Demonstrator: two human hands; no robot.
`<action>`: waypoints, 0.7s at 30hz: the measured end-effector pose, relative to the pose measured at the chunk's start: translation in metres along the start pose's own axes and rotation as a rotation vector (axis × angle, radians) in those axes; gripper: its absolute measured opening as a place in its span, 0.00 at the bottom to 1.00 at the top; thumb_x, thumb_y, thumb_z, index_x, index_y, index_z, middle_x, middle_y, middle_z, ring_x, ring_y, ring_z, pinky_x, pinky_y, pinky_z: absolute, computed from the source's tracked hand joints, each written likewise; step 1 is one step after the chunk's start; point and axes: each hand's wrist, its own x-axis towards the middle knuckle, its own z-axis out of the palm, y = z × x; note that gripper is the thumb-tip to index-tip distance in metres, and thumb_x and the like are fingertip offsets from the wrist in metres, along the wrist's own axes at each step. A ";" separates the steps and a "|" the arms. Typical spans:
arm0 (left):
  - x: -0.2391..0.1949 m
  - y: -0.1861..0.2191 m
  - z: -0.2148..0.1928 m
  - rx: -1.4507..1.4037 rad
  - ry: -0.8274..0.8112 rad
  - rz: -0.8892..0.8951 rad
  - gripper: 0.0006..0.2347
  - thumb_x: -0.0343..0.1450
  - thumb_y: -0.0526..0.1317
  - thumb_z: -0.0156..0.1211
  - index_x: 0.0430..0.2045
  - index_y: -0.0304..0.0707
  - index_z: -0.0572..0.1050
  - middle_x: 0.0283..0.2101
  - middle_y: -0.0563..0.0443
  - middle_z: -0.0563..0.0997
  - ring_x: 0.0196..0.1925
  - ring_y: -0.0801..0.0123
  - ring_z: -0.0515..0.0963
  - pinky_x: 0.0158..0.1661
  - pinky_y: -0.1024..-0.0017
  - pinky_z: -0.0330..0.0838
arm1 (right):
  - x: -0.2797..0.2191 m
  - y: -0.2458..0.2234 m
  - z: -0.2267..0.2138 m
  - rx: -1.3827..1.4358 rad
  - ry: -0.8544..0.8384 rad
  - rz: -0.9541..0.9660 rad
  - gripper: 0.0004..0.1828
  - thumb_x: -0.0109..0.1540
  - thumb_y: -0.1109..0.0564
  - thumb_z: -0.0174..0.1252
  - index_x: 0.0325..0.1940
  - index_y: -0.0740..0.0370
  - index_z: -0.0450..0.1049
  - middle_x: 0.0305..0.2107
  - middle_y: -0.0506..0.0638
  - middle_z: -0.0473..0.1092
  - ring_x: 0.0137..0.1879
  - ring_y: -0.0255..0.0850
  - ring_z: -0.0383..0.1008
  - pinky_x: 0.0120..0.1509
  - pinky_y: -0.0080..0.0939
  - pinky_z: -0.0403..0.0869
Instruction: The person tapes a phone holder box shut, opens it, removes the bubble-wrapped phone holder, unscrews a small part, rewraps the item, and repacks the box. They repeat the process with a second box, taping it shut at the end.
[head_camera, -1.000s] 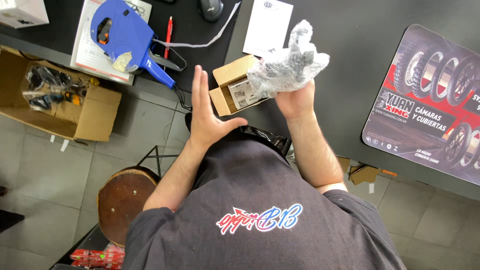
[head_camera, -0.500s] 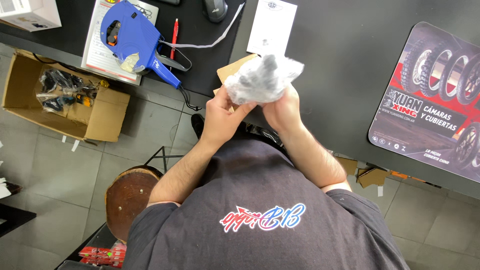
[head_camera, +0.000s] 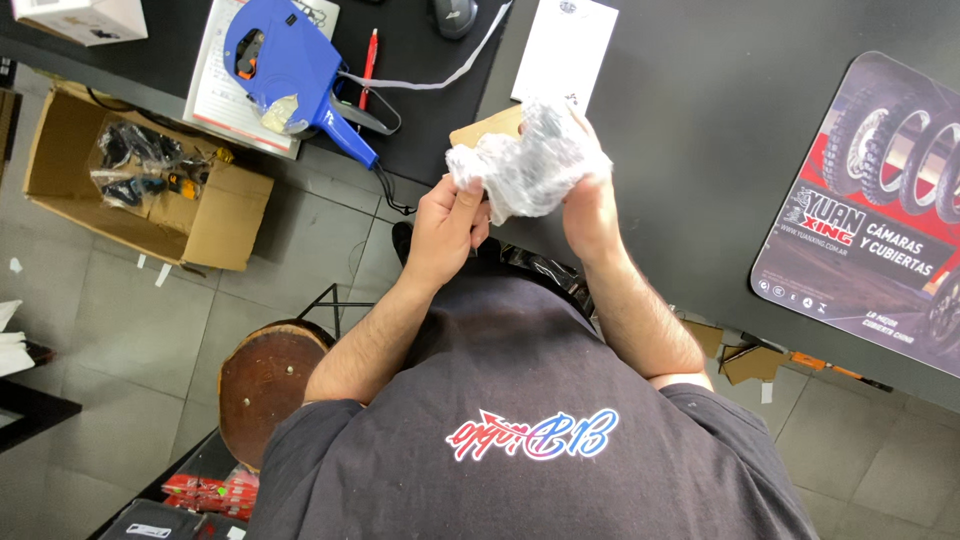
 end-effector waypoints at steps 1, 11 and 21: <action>-0.003 0.005 0.001 0.000 0.004 -0.001 0.15 0.77 0.50 0.50 0.36 0.36 0.73 0.17 0.58 0.62 0.16 0.76 0.63 0.22 0.77 0.59 | -0.003 -0.003 0.001 0.002 -0.003 0.002 0.37 0.67 0.32 0.52 0.68 0.63 0.65 0.54 0.52 0.74 0.62 0.42 0.74 0.68 0.47 0.75; -0.006 0.019 -0.003 0.201 -0.008 -0.055 0.06 0.75 0.40 0.58 0.29 0.39 0.76 0.24 0.57 0.76 0.18 0.81 0.68 0.23 0.82 0.64 | -0.002 -0.001 -0.002 -0.096 0.210 0.064 0.22 0.69 0.40 0.51 0.26 0.53 0.72 0.24 0.39 0.70 0.32 0.30 0.71 0.37 0.32 0.72; -0.025 0.039 0.003 0.296 0.065 0.072 0.10 0.73 0.40 0.60 0.42 0.33 0.78 0.31 0.47 0.87 0.28 0.71 0.86 0.34 0.78 0.83 | 0.021 -0.016 -0.027 0.228 0.738 0.031 0.27 0.60 0.37 0.57 0.46 0.64 0.79 0.38 0.54 0.81 0.44 0.45 0.84 0.52 0.45 0.84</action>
